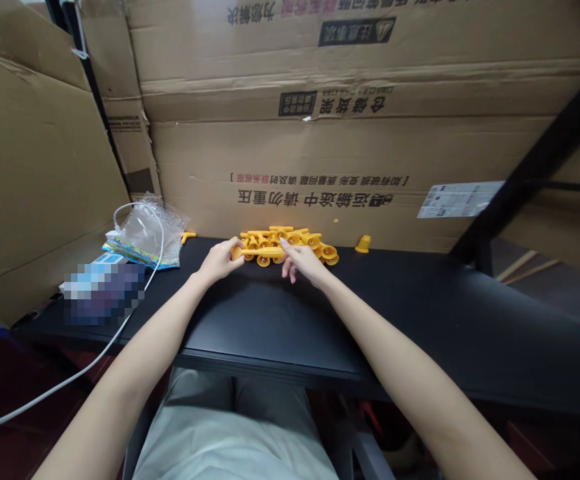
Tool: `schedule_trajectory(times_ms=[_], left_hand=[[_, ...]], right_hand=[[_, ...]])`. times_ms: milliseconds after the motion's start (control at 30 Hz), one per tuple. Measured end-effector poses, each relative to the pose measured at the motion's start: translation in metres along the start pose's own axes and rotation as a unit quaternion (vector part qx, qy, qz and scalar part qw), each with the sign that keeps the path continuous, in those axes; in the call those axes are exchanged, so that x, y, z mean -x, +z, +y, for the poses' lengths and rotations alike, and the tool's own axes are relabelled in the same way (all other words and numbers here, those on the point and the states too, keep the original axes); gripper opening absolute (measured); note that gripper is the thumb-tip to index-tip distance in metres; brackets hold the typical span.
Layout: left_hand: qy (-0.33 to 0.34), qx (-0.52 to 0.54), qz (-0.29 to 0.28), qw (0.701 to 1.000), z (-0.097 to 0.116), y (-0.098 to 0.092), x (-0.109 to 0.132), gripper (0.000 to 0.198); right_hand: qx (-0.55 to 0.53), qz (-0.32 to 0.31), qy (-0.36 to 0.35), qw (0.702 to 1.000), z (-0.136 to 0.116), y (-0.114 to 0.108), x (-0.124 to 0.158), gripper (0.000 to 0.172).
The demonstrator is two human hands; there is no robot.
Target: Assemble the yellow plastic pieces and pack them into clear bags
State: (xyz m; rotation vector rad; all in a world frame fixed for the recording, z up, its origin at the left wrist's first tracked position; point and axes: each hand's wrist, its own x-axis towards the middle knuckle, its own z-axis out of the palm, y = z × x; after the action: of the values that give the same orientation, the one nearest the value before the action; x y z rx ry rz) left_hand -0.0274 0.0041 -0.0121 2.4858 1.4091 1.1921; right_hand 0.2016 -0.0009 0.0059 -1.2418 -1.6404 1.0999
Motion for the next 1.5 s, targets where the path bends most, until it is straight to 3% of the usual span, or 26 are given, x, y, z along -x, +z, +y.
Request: schedule_trajectory(times_ms=[133,267,367,633,967,1200,1333,1500], left_hand=[[-0.017,-0.003,0.009,1.000,-0.005,-0.002,0.000,0.017],[-0.017,-0.005,0.011,1.000,-0.008,-0.005,-0.001,0.020],[-0.010,-0.007,0.011,1.000,-0.006,-0.006,0.000,0.025],[0.016,0.006,0.011,1.000,-0.001,-0.009,0.001,0.024],[-0.002,0.026,0.002,1.000,-0.001,-0.008,0.001,0.028],[-0.005,0.022,0.004,1.000,0.000,-0.009,0.002,0.028],[-0.003,0.017,0.006,1.000,0.000,-0.009,0.002,0.027],[0.000,0.020,0.008,1.000,0.000,-0.008,0.002,0.028]], right_hand=[[0.022,-0.029,-0.025,0.999,0.004,-0.007,-0.002,0.048],[0.006,-0.081,-0.105,0.991,0.010,-0.014,-0.003,0.077],[-0.010,-0.109,-0.126,0.986,0.014,-0.016,-0.004,0.067],[-0.001,-0.057,-0.118,0.991,0.014,-0.011,-0.007,0.049],[-0.025,-0.041,-0.071,0.996,0.008,-0.005,-0.004,0.033],[0.004,-0.033,-0.066,0.997,0.009,-0.008,-0.004,0.038],[-0.008,-0.043,-0.133,0.990,0.012,-0.013,-0.005,0.061],[-0.013,-0.049,-0.099,0.994,0.012,-0.009,-0.005,0.037]])
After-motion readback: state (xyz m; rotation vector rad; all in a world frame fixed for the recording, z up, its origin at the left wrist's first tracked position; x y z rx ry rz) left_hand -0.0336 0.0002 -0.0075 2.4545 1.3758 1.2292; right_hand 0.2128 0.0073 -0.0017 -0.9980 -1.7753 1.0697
